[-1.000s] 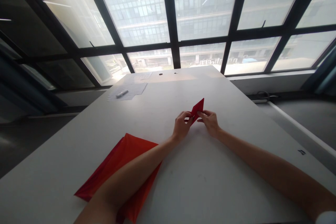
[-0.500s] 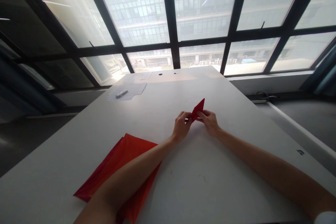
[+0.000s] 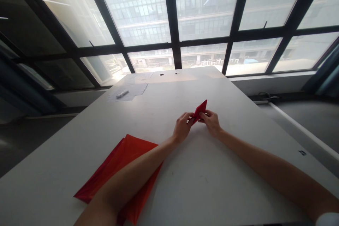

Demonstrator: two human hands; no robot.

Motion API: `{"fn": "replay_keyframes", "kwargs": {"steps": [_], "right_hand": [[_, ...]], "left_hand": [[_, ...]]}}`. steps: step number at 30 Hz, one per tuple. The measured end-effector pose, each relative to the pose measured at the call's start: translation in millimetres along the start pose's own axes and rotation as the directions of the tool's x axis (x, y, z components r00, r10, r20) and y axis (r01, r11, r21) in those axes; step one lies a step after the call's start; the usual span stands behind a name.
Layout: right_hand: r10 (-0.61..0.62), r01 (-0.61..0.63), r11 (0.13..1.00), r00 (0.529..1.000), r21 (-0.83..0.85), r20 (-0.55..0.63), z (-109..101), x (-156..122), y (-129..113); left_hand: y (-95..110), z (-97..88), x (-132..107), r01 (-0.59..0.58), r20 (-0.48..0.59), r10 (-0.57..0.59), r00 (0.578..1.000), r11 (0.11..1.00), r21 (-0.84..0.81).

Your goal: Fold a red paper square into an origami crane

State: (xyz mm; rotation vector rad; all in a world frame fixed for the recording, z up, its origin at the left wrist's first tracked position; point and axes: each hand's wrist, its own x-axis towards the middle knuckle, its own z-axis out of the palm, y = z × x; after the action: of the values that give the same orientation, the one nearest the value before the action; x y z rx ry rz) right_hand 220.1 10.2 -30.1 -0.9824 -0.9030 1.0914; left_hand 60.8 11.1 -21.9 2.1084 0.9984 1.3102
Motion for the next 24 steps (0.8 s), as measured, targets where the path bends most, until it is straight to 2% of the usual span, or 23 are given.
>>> {"fn": "replay_keyframes", "kwargs": {"steps": [9, 12, 17, 21, 24], "right_hand": [[-0.001, 0.001, 1.0, 1.0, -0.008, -0.027, -6, 7, -3], [0.007, -0.007, 1.0, 1.0, -0.015, -0.008, -8, 9, -4], [0.027, -0.026, 0.999, 0.998, -0.019, 0.059, -10, 9, -7], [0.069, -0.069, 0.998, 0.99, 0.0, 0.122, -11, 9, -8], [0.083, -0.085, 0.996, 0.988, 0.006, 0.129, -13, 9, -8]], "left_hand": [[-2, 1.3, 1, -0.019, 0.062, 0.027, 0.998, 0.991, -0.133], [-7, 1.3, 2, 0.012, 0.063, -0.001, 0.998, 0.984, -0.18], [-8, -1.1, 4, 0.076, -0.024, -0.083, 0.996, 0.973, -0.216], [-7, -3.8, 8, 0.158, -0.107, -0.196, 0.975, 0.944, -0.29], [-7, -4.7, 10, 0.143, -0.149, -0.219, 0.964, 0.903, -0.406]]}}
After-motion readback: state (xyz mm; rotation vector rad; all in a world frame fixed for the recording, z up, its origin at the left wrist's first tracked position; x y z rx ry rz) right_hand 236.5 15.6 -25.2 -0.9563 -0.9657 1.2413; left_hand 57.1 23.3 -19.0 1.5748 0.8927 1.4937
